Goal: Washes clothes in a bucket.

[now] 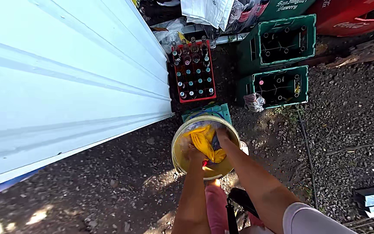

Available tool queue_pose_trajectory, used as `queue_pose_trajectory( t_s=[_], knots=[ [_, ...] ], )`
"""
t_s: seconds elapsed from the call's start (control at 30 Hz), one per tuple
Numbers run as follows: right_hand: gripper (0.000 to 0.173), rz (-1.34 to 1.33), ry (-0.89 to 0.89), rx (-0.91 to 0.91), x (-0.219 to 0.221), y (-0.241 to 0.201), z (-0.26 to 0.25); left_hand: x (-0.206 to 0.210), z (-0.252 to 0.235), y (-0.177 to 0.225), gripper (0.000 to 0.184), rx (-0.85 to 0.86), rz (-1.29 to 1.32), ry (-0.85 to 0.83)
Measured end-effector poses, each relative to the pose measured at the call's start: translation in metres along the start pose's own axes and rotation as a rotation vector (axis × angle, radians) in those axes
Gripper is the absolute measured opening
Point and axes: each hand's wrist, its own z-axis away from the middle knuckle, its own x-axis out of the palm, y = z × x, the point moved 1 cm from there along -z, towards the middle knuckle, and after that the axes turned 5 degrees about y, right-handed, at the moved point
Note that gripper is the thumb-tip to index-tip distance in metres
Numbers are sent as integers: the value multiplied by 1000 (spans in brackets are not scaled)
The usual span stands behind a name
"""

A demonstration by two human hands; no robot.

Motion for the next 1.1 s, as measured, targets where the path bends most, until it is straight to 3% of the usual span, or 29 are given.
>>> queue_pose_trajectory(
  t_s=[0.07,0.1,0.17,0.23,0.27,0.4,0.5,0.57,0.7,0.8,0.9,1.1],
  knots=[
    [49,-67,-26,37,2,0,-8,-1,3,-6,94,4,206,62],
    [50,-121,-42,62,0,-2,-12,-3,4,-8,83,4,165,28],
    [50,-188,-66,78,-7,-10,-15,-7,3,-11,72,28,11,-85],
    [48,-282,-37,58,-5,-9,-25,-8,3,-15,68,42,35,-102],
    [47,-211,-38,11,-5,-9,-31,-7,2,-18,66,42,80,-92],
    [49,492,-207,-105,-20,-30,-20,4,-5,-25,61,113,86,-111],
    [47,433,-280,-166,-4,-23,-19,4,-6,-23,54,81,-4,-301],
    [48,366,-223,-180,-1,-22,-15,1,-2,-20,53,-1,-27,-347],
    [47,324,-65,-143,1,-20,-12,-3,5,-20,59,-24,-21,-265],
    [44,212,96,-239,-2,-19,-7,1,5,-23,66,16,-6,-158],
    [43,178,72,-286,-5,-12,10,1,6,-25,79,20,20,-50],
    [42,200,-3,-302,-18,2,59,4,14,-28,61,11,85,50]
  ],
)
